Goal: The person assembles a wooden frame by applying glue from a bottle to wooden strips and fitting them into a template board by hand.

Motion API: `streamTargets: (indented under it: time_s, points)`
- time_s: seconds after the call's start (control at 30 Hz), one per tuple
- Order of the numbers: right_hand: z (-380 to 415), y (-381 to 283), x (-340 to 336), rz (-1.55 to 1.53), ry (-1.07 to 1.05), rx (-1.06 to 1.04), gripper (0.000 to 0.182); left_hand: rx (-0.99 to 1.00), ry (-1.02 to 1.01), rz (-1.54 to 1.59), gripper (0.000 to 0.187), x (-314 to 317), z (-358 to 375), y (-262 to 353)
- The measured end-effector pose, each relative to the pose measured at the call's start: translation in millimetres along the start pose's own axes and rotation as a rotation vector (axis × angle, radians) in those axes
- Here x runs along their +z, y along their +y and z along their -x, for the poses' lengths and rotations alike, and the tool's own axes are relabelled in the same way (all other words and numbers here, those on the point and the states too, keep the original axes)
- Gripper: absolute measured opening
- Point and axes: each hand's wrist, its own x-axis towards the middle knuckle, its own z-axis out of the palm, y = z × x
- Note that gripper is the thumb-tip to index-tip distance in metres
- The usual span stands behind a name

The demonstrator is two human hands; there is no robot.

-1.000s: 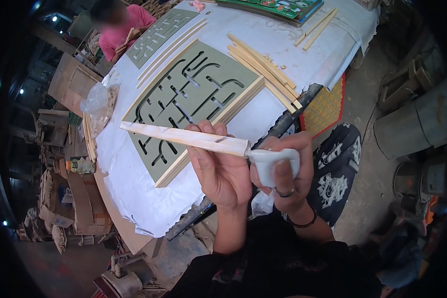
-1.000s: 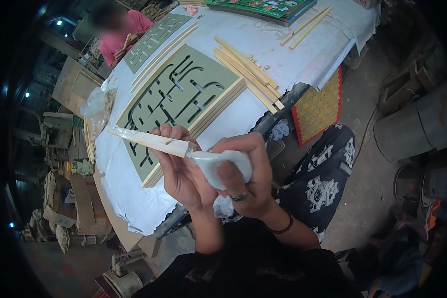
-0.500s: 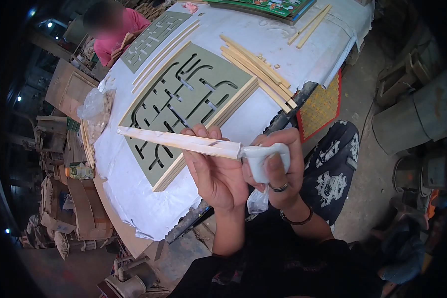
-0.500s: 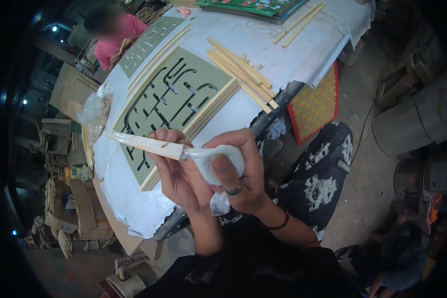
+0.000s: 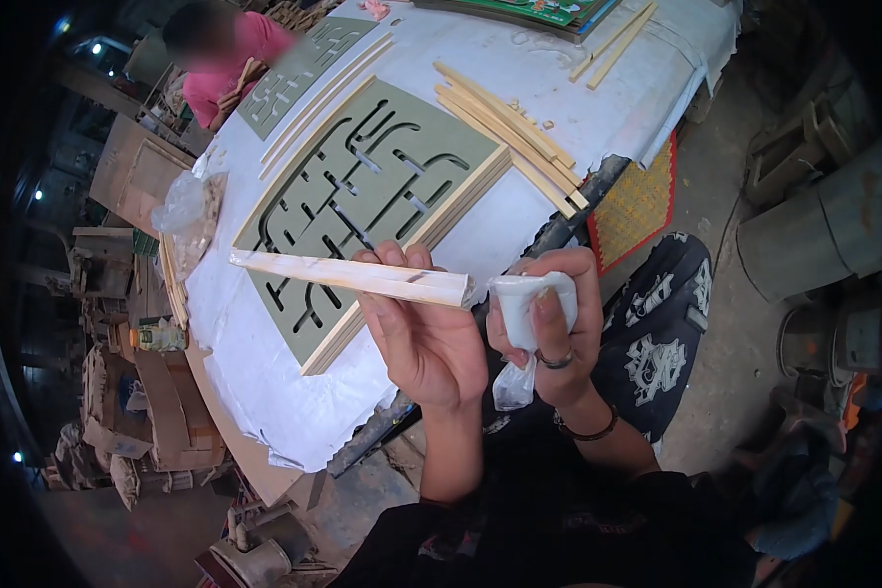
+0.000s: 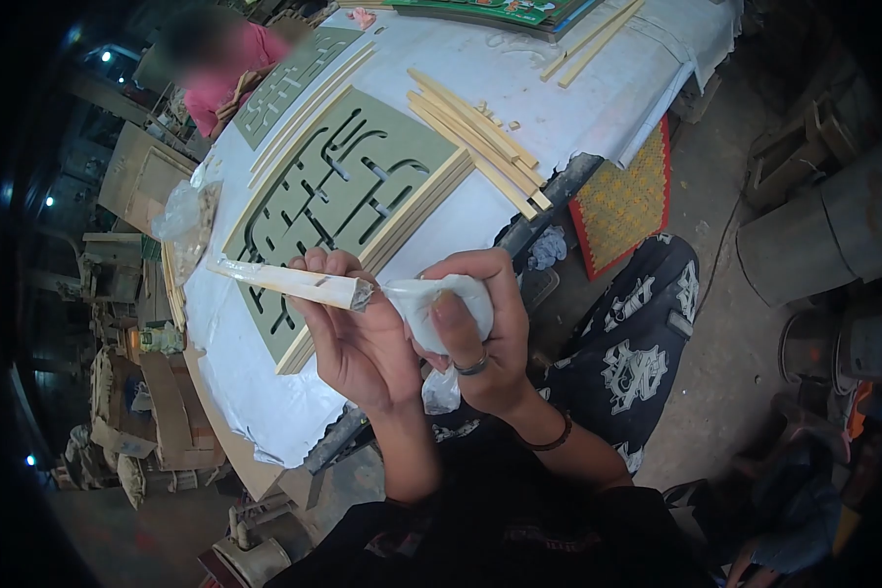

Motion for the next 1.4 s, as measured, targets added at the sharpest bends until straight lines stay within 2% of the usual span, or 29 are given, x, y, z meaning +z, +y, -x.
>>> streamTargets:
  time_s: [0.07, 0.1, 0.2, 0.33, 0.47, 0.53, 0.67, 0.77, 0.87, 0.97, 1.07, 1.23, 1.4]
  points:
    - [1, -4, 3, 0.007, -0.03, -0.034, 0.026, -0.005, 0.006, -0.003, 0.03, -1, 1, 0]
    - [1, 2, -2, 0.118, -0.082, -0.091, 0.025, -0.008, 0.002, 0.001, 0.03, -1, 1, -1]
    - [-3, 2, 1, 0.013, 0.025, -0.012, 0.024, -0.007, -0.026, 0.043, 0.027, 1, -1, -1]
    - [-10, -7, -11, 0.052, 0.097, -0.05, 0.022, 0.008, 0.004, -0.054, 0.028, -8, 0, 3]
    - [-29, -29, -29, 0.176, 0.126, -0.128, 0.028, -0.021, -0.1, -0.537, 0.029, -15, 3, 13]
    - [-52, -52, -26, 0.411, 0.062, -0.16, 0.031, -0.116, -0.074, -0.863, 0.026, -28, 14, 20]
    - [-105, -100, 0, 0.595, -0.172, -0.21, 0.033, -0.126, -0.335, -1.246, 0.027, -53, 33, 12]
    - [-134, -134, 38, 0.629, -0.338, -0.214, 0.034, -0.028, -0.356, -1.254, 0.028, -40, 43, 0]
    - [-133, -164, 83, 0.719, -0.427, -0.05, 0.034, -0.02, -0.416, -1.261, 0.03, -34, 43, -1]
    - [-135, -163, 96, 0.788, -0.524, 0.058, 0.033, 0.005, -0.467, -1.317, 0.033, -29, 43, 3]
    - [-134, -169, 111, 0.833, -0.534, 0.21, 0.035, 0.007, -0.501, -1.289, 0.034, -29, 38, 3]
    - [-136, -168, 112, 0.905, -0.62, 0.215, 0.031, -0.016, -0.508, -1.265, 0.034, -30, 40, 1]
    - [-143, -162, 105, 0.965, -0.682, 0.133, 0.025, -0.061, -0.488, -1.234, 0.032, -31, 41, -1]
